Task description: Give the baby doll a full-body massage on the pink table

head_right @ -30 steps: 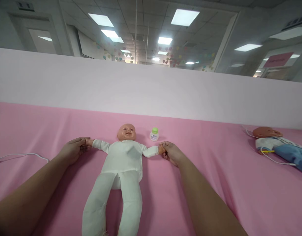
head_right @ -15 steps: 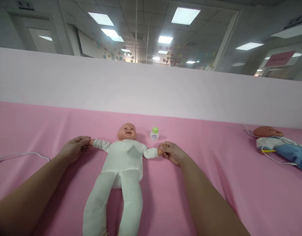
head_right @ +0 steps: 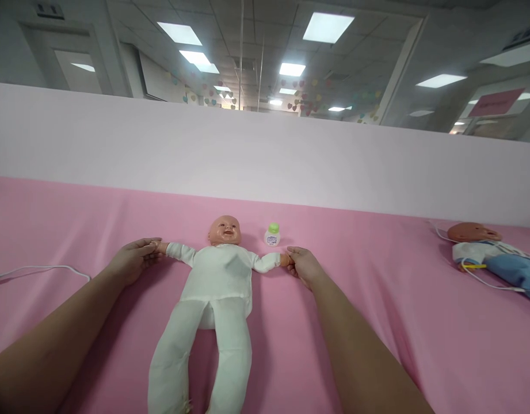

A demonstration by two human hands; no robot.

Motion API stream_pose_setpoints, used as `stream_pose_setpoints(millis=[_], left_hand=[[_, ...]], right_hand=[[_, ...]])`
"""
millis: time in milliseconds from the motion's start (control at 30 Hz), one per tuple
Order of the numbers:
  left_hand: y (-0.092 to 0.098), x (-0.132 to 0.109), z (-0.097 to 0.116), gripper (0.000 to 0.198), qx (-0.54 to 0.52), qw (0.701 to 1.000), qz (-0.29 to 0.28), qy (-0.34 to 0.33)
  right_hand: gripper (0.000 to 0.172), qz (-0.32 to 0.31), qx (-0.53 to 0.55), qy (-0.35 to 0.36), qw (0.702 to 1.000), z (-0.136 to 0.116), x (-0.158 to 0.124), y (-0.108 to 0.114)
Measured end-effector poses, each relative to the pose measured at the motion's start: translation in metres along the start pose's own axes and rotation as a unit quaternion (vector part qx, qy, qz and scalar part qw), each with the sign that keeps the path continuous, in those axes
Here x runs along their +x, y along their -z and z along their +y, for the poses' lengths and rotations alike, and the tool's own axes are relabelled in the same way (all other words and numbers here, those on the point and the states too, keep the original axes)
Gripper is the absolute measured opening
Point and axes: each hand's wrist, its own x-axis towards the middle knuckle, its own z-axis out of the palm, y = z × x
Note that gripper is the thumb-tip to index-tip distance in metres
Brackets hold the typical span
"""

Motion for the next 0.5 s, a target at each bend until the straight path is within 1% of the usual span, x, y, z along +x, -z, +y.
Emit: stream_pose_setpoints(millis=[100, 167, 267, 333, 400, 500], left_hand=[[-0.004, -0.003, 0.004, 0.035, -0.023, 1.000, 0.009, -0.007], [-0.009, -0.005, 0.007, 0.028, -0.039, 0.999, 0.006, -0.010], [-0.017, -0.011, 0.007, 0.020, -0.032, 0.999, -0.030, -0.002], [-0.022, -0.013, 0.005, 0.022, -0.007, 0.999, -0.047, 0.011], [-0.026, -0.015, 0.003, 0.024, 0.016, 0.998, -0.049, 0.030], [-0.028, -0.016, 0.001, 0.027, 0.032, 0.997, -0.058, 0.042]], right_hand=[[0.013, -0.001, 0.030, 0.004, 1.000, -0.004, 0.000, 0.001], [0.016, -0.012, 0.065, 0.010, 0.998, -0.007, -0.003, -0.001], [0.022, -0.050, 0.095, 0.008, 0.994, -0.009, -0.010, -0.007], [0.026, -0.092, 0.056, -0.003, 0.994, -0.008, -0.015, -0.012], [0.029, -0.122, -0.003, -0.010, 0.992, -0.005, -0.017, -0.015], [0.030, -0.124, -0.045, -0.001, 0.991, -0.001, -0.016, -0.016]])
